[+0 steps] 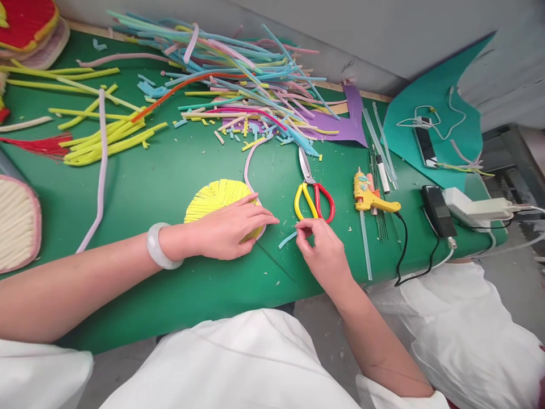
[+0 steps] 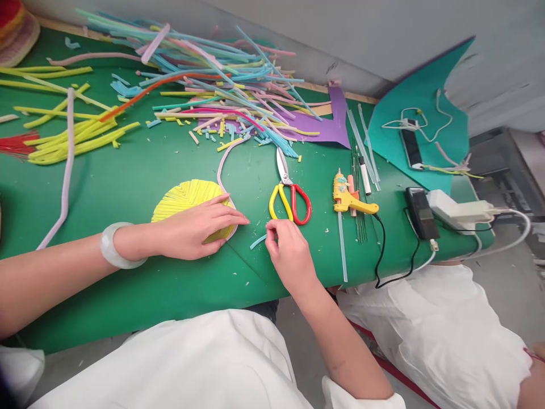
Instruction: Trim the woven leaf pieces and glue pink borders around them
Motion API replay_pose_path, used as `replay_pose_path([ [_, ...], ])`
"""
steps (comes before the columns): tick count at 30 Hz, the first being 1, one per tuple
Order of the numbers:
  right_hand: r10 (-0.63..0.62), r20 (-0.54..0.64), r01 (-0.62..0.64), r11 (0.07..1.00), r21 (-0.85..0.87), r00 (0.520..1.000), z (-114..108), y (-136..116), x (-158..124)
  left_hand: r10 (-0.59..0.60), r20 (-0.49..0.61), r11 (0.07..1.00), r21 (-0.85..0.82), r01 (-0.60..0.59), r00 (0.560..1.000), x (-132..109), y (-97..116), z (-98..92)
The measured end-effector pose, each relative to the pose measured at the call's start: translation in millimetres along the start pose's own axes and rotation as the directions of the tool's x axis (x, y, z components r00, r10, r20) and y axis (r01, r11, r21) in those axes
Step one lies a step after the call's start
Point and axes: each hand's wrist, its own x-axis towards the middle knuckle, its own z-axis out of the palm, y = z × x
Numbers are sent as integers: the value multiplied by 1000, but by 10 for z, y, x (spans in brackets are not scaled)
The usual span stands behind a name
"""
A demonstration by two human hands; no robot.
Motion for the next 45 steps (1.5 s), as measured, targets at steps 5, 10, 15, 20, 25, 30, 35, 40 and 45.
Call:
replay_pose_path([
  [5,-116,164,119,993,-13,980,43,-9,97,-16,17,1000,9,16,1000,9,11,-5],
  [10,-135,234,160,983,-94,963,-1,-58,89,-25,21,1000,-9,25,999,14,15,-2],
  [15,-138,234,196,949,-246,962,51,-56,126,-15,10,1000,-10,15,1000,12,1,13],
  [20,-131,219,171,969,-176,967,39,33,178,-11,5,1000,-16,11,1000,9,3,13],
  [25,-161,292,198,975,-101,943,-51,-4,157,-13,22,1000,-7,13,1000,12,10,6],
  [30,-197,351,324,877,-353,915,-54,-172,132,-12,24,1000,-2,12,1000,14,14,4],
  [35,-239,413,451,697,-557,879,-6,-365,135,-22,18,1000,-17,22,1000,10,13,10],
  [40,-268,431,495,636,-592,861,-36,-284,290,-22,13,1000,-13,22,1000,11,14,10],
  [45,-242,269,336,856,-393,932,-137,-19,411,-17,34,1000,-10,17,999,12,25,-8],
])
